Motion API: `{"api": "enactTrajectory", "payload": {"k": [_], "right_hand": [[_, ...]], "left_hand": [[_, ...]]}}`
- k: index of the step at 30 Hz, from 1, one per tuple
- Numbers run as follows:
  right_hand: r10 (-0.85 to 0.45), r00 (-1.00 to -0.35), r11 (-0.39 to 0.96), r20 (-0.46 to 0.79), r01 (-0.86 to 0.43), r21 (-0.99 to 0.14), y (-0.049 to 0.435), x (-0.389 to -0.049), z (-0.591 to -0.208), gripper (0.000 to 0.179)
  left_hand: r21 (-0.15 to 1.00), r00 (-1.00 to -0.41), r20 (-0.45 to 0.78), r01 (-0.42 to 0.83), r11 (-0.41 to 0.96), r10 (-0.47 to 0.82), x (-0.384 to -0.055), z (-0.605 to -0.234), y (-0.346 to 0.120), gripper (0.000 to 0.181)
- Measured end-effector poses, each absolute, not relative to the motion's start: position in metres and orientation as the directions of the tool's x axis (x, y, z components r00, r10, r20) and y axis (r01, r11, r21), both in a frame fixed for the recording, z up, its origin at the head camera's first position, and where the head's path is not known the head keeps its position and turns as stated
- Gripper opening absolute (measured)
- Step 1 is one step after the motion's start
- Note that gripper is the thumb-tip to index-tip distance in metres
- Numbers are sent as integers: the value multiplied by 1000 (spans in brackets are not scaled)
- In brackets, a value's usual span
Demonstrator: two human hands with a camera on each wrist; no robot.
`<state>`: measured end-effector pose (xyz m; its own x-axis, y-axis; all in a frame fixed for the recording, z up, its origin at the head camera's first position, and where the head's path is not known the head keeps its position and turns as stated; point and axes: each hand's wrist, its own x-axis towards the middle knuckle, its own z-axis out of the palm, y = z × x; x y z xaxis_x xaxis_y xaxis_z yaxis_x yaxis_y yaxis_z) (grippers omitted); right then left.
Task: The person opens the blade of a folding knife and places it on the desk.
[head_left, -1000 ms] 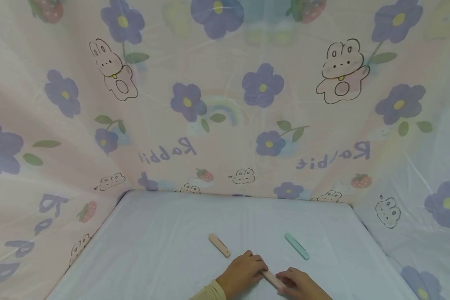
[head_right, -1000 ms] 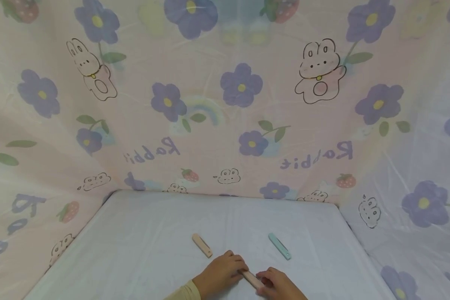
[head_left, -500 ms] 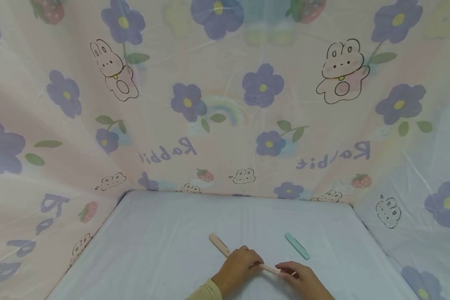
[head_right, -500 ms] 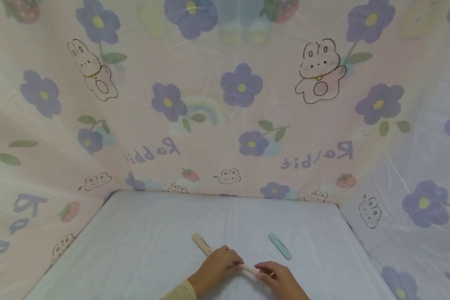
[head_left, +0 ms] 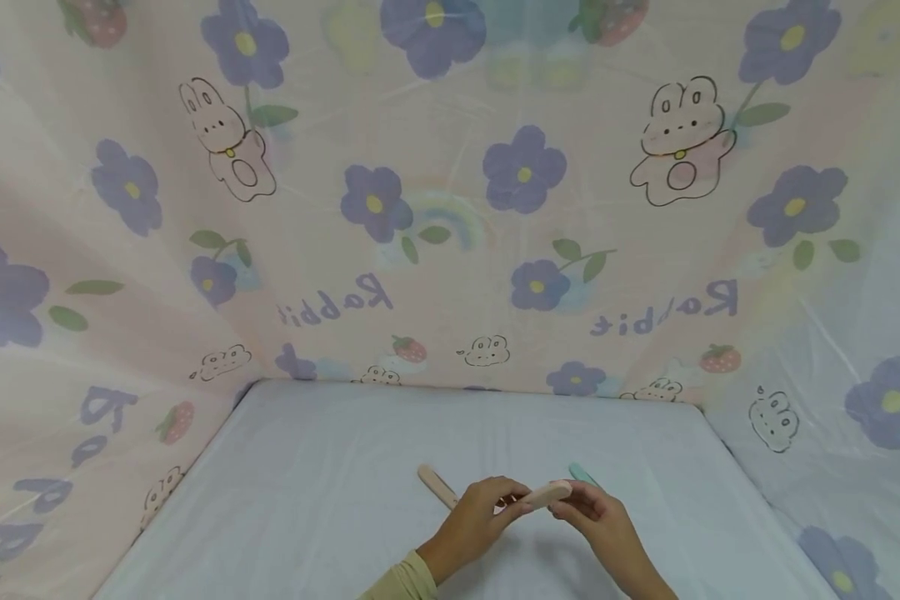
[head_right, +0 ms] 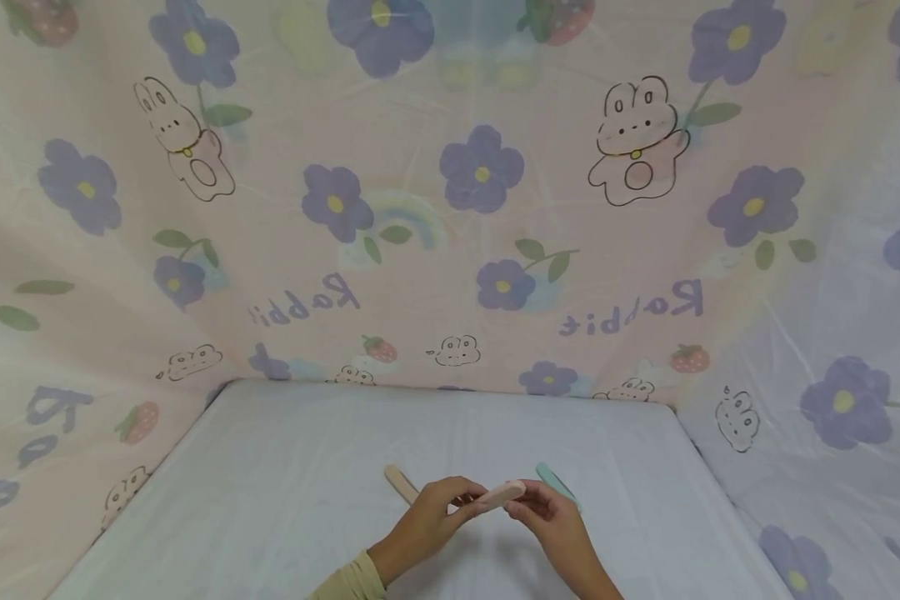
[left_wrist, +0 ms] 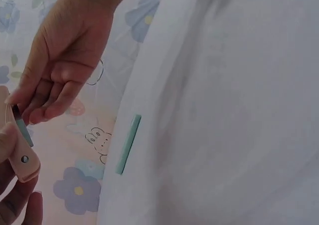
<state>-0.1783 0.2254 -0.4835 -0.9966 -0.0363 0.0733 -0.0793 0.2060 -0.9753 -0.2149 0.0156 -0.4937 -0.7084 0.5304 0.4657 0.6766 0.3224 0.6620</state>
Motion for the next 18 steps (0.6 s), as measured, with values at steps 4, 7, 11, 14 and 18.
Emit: {"api": "enactTrajectory", "payload": {"k": [4,7,11,14,18], "right_hand": [[-23,-996,176,82,-85,-981,221,-179,-480,33],[-30,-995,163,95,-99,-982,219,-177,-477,30],[-43,-992,175,114,-120,-977,216,-175,-473,26],[-62,-990,189,129,-139,-972,215,-173,-472,24],[-132,-981,196,141,-166,-967,214,-171,-471,22]], "left_hand": [[763,-729,441,612,209,524,-211,-489,18,24],[812,-756,410,558,174,511,-208,-485,19,26],[854,-782,373,500,145,500,-204,-481,19,28],[870,-793,353,474,139,497,-202,-478,17,28],[880,-807,330,450,149,489,-201,-477,15,27]]}}
